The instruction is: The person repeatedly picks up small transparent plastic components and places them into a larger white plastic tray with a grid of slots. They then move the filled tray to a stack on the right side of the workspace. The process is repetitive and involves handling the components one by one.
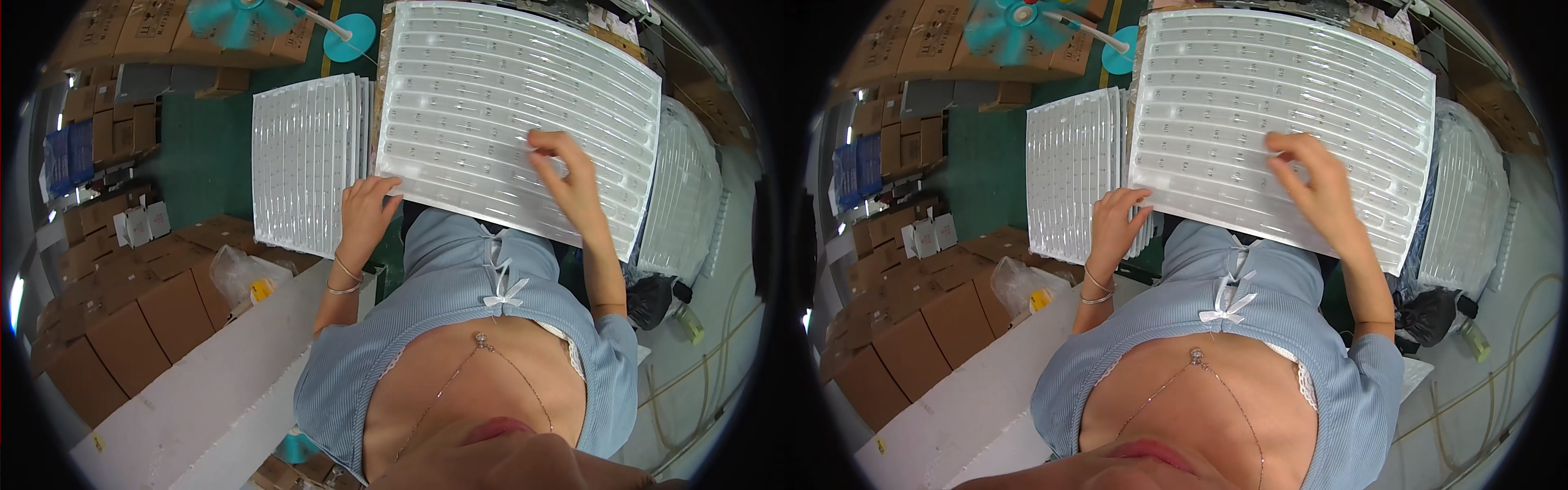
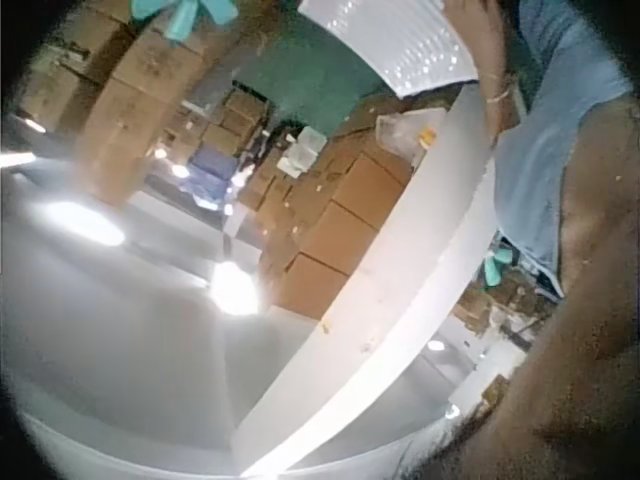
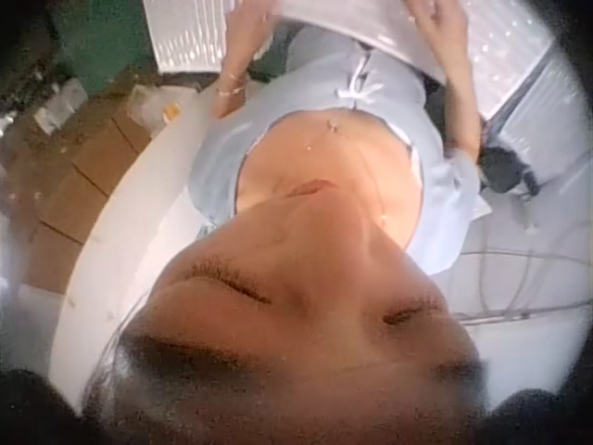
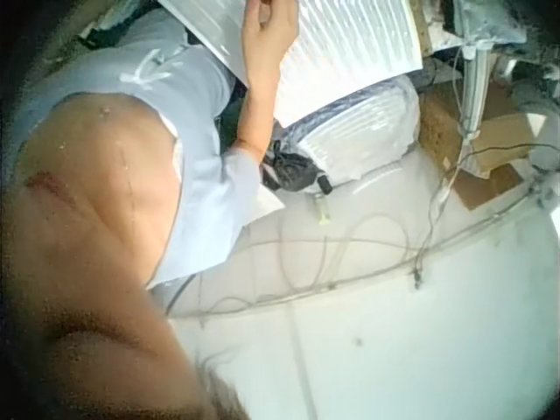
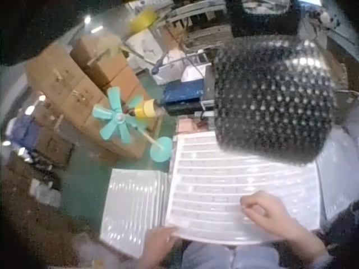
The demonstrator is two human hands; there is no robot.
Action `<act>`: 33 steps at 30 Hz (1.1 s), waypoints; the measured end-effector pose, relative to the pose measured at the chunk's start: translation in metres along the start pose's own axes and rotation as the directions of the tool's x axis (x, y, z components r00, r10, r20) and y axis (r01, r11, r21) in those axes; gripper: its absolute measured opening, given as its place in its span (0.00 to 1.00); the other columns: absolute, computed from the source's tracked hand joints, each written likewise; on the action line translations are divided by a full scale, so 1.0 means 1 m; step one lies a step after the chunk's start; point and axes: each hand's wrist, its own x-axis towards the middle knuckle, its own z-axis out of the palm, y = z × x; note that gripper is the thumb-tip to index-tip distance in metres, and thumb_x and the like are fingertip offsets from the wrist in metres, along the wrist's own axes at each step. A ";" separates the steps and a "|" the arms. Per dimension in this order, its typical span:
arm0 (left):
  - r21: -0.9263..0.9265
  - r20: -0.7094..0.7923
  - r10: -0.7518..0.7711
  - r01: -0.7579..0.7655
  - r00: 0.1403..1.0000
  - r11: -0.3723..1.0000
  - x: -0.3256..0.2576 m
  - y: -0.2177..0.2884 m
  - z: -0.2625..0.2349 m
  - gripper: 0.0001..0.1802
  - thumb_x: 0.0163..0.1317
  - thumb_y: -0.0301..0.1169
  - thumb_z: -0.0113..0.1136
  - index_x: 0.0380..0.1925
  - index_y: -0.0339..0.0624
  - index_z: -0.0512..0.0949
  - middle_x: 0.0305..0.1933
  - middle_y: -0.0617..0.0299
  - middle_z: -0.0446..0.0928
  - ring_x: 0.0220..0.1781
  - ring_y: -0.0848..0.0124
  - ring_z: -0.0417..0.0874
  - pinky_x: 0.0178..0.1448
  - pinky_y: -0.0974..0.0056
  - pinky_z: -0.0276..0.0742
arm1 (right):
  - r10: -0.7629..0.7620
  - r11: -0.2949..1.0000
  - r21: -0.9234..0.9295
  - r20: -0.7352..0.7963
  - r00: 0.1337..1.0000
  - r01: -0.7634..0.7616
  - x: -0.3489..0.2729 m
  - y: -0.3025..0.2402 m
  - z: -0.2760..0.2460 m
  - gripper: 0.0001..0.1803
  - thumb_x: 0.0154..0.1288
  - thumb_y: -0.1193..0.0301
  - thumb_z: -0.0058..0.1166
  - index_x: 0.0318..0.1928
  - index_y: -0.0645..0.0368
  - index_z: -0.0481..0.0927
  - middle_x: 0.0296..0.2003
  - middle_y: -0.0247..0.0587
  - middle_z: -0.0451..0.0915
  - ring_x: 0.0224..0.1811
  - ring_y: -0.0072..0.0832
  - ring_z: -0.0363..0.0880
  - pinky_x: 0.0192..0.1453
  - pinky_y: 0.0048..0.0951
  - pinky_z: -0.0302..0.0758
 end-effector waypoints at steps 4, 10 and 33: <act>-0.002 0.007 0.097 -0.097 0.995 0.995 0.002 -0.008 0.005 0.14 0.48 0.30 0.66 0.38 0.47 0.80 0.31 0.63 0.74 0.36 0.64 0.73 0.42 0.63 0.68 | -0.103 0.994 0.057 0.139 0.985 0.095 0.010 -0.014 0.032 0.10 0.58 0.76 0.56 0.42 0.61 0.78 0.39 0.42 0.79 0.38 0.33 0.79 0.42 0.29 0.76; -0.055 0.055 0.283 -0.280 0.958 0.958 0.022 -0.020 -0.012 0.12 0.45 0.28 0.68 0.33 0.44 0.81 0.31 0.63 0.74 0.36 0.64 0.74 0.40 0.63 0.71 | -0.187 0.982 0.028 0.182 0.965 0.185 0.020 -0.022 0.040 0.12 0.58 0.75 0.56 0.43 0.60 0.77 0.38 0.42 0.78 0.38 0.34 0.79 0.40 0.29 0.77; 0.325 -0.572 0.566 -0.470 0.594 0.821 0.387 0.203 -0.022 0.19 0.53 0.42 0.63 0.45 0.53 0.79 0.36 0.61 0.77 0.41 0.62 0.73 0.43 0.56 0.63 | -0.262 0.954 -0.280 -0.613 0.745 0.105 0.192 0.005 -0.120 0.10 0.61 0.73 0.55 0.44 0.57 0.79 0.40 0.38 0.78 0.42 0.26 0.79 0.36 0.25 0.76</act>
